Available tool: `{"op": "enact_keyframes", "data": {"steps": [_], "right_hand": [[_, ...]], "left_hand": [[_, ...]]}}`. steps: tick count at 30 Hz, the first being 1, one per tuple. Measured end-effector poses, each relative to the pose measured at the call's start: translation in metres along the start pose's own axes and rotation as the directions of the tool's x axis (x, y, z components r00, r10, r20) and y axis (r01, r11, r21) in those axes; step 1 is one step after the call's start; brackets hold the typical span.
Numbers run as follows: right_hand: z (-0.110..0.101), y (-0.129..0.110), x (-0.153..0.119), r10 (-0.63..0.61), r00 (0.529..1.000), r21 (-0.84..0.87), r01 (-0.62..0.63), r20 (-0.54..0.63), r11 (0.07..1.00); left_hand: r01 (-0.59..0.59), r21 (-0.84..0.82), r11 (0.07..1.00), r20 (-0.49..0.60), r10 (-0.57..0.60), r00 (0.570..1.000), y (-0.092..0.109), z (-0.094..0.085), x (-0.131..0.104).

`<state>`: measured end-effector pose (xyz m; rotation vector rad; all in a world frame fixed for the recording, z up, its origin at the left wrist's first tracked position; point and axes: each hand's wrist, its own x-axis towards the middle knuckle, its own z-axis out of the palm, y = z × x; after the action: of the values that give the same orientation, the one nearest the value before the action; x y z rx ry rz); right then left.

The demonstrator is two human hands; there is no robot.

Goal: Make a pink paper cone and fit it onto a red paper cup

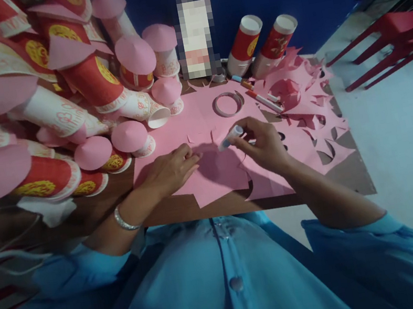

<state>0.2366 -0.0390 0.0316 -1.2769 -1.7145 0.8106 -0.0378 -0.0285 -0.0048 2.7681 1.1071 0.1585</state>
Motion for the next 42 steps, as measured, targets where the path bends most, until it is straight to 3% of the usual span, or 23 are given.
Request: {"op": "enact_keyframes", "data": {"steps": [6, 11, 22, 32, 42], "right_hand": [[0.019, 0.004, -0.021, -0.161, 0.985, -0.175, 0.169, 0.057, 0.970], [0.033, 0.007, -0.022, -0.191, 0.977, -0.254, 0.210, 0.098, 0.944], [0.050, 0.009, -0.017, -0.188, 0.962, -0.337, 0.248, 0.199, 0.908], [0.050, -0.001, -0.013, -0.198, 0.936, -0.442, 0.315, 0.290, 0.840], [0.042, 0.007, -0.010, -0.220, 0.946, -0.492, 0.314, 0.239, 0.812]], "left_hand": [[-0.042, -0.002, 0.999, 0.012, 0.042, 0.999, -0.001, 0.009, 0.002], [-0.054, 0.025, 0.998, 0.039, 0.054, 0.998, 0.001, 0.008, -0.001], [0.006, -0.181, 0.983, 0.062, 0.006, 0.998, 0.001, 0.004, -0.002], [0.002, -0.157, 0.988, 0.081, 0.011, 0.997, 0.001, 0.007, -0.005], [-0.076, -0.009, 0.997, 0.063, 0.077, 0.995, 0.000, 0.011, -0.005]]}}
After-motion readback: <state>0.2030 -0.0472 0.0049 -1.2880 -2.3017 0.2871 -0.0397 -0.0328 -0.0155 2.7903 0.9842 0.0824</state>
